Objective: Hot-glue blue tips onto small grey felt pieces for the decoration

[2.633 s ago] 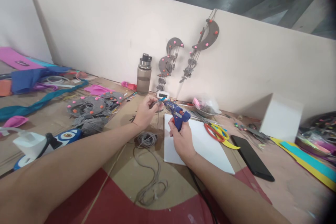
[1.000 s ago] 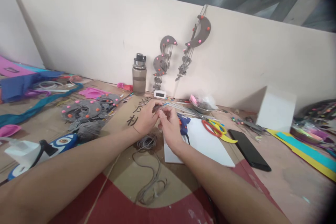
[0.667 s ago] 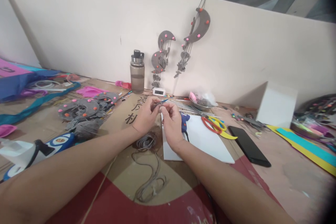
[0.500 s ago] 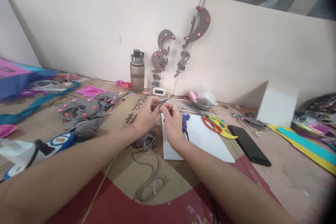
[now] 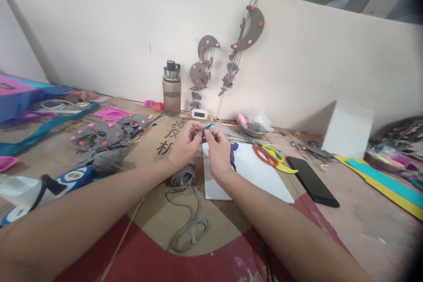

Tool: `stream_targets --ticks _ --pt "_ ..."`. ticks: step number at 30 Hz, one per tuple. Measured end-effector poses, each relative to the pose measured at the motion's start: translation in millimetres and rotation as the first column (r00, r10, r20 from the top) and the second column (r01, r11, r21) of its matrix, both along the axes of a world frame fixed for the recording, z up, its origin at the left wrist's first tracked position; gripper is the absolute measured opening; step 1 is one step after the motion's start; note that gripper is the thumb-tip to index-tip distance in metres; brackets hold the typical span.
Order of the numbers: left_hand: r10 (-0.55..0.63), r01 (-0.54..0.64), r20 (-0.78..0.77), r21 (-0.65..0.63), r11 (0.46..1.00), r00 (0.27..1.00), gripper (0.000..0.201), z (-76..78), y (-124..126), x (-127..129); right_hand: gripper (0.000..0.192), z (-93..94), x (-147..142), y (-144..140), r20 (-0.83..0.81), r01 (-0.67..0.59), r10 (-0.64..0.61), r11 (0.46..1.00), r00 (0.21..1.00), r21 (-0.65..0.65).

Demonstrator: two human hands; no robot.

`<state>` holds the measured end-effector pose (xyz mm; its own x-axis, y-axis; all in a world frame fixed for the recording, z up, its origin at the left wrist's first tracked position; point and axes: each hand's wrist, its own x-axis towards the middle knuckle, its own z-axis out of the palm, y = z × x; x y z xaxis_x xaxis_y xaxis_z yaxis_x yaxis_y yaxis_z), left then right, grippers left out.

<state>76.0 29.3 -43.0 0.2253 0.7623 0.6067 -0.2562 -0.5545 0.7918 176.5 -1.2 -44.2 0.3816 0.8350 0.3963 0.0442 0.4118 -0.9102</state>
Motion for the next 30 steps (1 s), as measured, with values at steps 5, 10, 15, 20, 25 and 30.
stream_targets --ticks 5,10,15,20,25,30 --pt "-0.007 0.009 0.039 -0.029 1.000 0.999 0.010 2.2 -2 0 0.020 -0.3 0 0 0.003 0.004 -0.004 1.000 1.000 -0.008" --pt "-0.045 0.052 0.067 -0.103 0.993 0.997 0.010 3.5 -2 0 0.020 3.8 -1 -3 0.020 0.007 -0.006 1.000 1.000 -0.011" --pt "-0.041 0.053 0.075 -0.159 0.986 0.996 0.011 4.9 -1 0 0.019 6.4 -2 -6 0.031 0.015 -0.015 1.000 0.999 -0.013" --pt "-0.027 0.047 0.105 -0.193 0.980 0.994 0.010 4.1 3 1 0.018 6.8 -3 -8 0.048 0.011 -0.011 1.000 0.999 -0.012" --pt "0.045 -0.023 0.101 -0.202 0.979 0.994 0.009 4.1 6 0 0.017 8.2 -2 -11 0.156 0.012 -0.011 1.000 0.988 -0.005" --pt "0.067 -0.041 0.103 -0.235 0.971 0.992 0.009 6.7 6 -1 0.015 10.2 2 -13 0.226 0.050 -0.050 0.999 0.973 0.004"
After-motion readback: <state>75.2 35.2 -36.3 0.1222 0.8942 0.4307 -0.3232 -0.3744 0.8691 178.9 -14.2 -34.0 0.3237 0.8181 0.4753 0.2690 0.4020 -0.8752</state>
